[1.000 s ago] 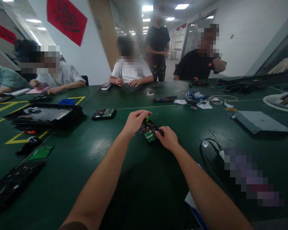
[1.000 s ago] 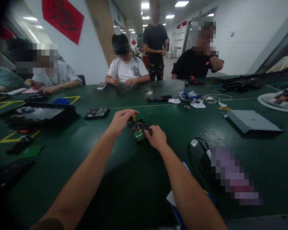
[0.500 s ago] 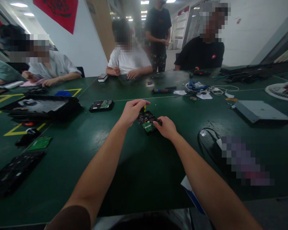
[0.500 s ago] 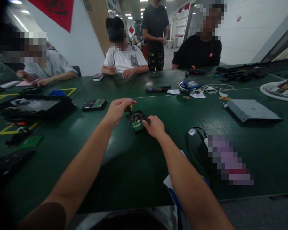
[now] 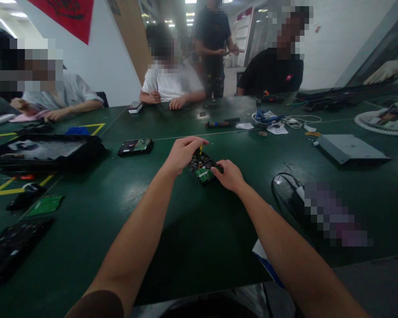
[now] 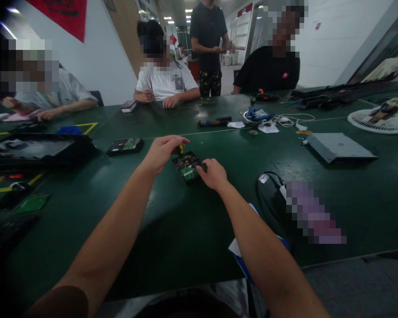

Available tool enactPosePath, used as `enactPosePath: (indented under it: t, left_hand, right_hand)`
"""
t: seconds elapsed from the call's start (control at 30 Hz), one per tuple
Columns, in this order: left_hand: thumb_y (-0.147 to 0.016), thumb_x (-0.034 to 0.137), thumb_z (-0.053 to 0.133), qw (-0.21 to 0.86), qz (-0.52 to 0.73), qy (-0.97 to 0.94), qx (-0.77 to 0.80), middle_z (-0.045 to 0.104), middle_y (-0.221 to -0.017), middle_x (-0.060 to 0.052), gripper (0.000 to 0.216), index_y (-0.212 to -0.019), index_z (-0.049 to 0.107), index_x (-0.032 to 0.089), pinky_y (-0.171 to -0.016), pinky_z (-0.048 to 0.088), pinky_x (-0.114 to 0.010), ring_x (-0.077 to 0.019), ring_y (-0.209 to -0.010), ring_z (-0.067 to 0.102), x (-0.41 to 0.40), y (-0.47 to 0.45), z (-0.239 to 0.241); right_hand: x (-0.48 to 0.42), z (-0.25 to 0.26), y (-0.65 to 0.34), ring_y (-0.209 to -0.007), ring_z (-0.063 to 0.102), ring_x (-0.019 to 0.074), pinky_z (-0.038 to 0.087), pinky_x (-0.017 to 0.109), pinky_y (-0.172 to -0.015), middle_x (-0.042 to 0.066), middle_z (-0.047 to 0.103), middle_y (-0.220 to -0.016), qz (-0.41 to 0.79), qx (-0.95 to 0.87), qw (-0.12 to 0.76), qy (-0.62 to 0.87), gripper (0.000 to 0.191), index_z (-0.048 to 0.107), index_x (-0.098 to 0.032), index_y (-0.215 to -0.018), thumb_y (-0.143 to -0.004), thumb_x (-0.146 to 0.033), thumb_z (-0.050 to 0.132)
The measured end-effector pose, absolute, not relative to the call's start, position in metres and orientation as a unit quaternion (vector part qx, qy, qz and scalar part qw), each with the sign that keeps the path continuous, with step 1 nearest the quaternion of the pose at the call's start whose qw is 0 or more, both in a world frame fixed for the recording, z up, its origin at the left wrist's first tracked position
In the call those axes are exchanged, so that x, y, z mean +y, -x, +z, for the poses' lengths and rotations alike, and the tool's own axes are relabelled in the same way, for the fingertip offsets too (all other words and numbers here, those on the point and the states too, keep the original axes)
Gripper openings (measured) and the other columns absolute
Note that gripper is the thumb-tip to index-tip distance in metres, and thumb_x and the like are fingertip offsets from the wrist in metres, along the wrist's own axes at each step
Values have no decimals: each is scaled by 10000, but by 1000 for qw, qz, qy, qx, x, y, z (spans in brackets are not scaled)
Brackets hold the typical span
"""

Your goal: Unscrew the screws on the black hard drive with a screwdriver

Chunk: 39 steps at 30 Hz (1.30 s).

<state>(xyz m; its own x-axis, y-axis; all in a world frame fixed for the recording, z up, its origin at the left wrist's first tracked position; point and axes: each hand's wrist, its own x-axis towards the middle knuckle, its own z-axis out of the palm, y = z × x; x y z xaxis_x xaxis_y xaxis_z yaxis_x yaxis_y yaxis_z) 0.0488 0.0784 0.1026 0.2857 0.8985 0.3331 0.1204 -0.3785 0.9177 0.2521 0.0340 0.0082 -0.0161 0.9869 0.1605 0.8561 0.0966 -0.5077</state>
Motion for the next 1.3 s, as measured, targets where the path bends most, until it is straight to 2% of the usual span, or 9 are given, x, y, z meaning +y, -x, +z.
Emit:
enactPosePath:
  t: [0.5,0.7,0.9,1.0,1.17,1.3]
  left_hand:
    - [-923,420,653,428,458,-683,375,772,-974,-62,285,-930,842,207,-823,505,-311,-207,-941,668,78,-50,103]
    - [-888,353,727,442,476,-645,402,700,-846,-39,164,-870,696,192,-675,456,-291,-154,-751,596,75,-50,107]
    - [-882,357,725,499,454,-624,393,694,-891,-62,191,-831,639,194,-587,454,-264,-162,-770,606,74,-46,112]
    - [-865,365,714,515,456,-615,386,689,-901,-58,187,-813,649,198,-599,477,-261,-175,-814,617,75,-43,113]
    - [-865,371,665,475,440,-647,402,707,-956,-78,201,-821,758,198,-580,466,-263,-204,-874,626,73,-39,118]
    - [-875,329,679,521,435,-620,393,716,-931,-107,171,-852,755,178,-588,515,-275,-218,-880,661,71,-40,120]
  right_hand:
    - [36,7,-254,-1010,673,233,479,334,-826,103,715,-1195,146,-699,246,655,369,709,-213,-1228,-1036,-511,609]
    - [38,6,-255,-1017,668,230,483,336,-825,97,717,-1177,138,-704,248,651,345,704,-210,-1205,-1034,-496,616]
    - [41,3,-257,-1006,664,226,479,336,-836,91,719,-1161,126,-714,243,645,332,701,-213,-1184,-1038,-495,605]
    - [42,1,-257,-1022,664,233,481,343,-855,90,726,-1154,120,-713,243,646,322,706,-220,-1183,-1030,-490,621]
    - [42,-1,-257,-1041,667,247,487,356,-871,102,727,-1169,108,-713,242,650,345,708,-212,-1196,-1033,-499,610]
    - [41,0,-257,-1033,669,241,487,351,-858,97,726,-1186,114,-713,244,647,354,710,-216,-1208,-1040,-505,596]
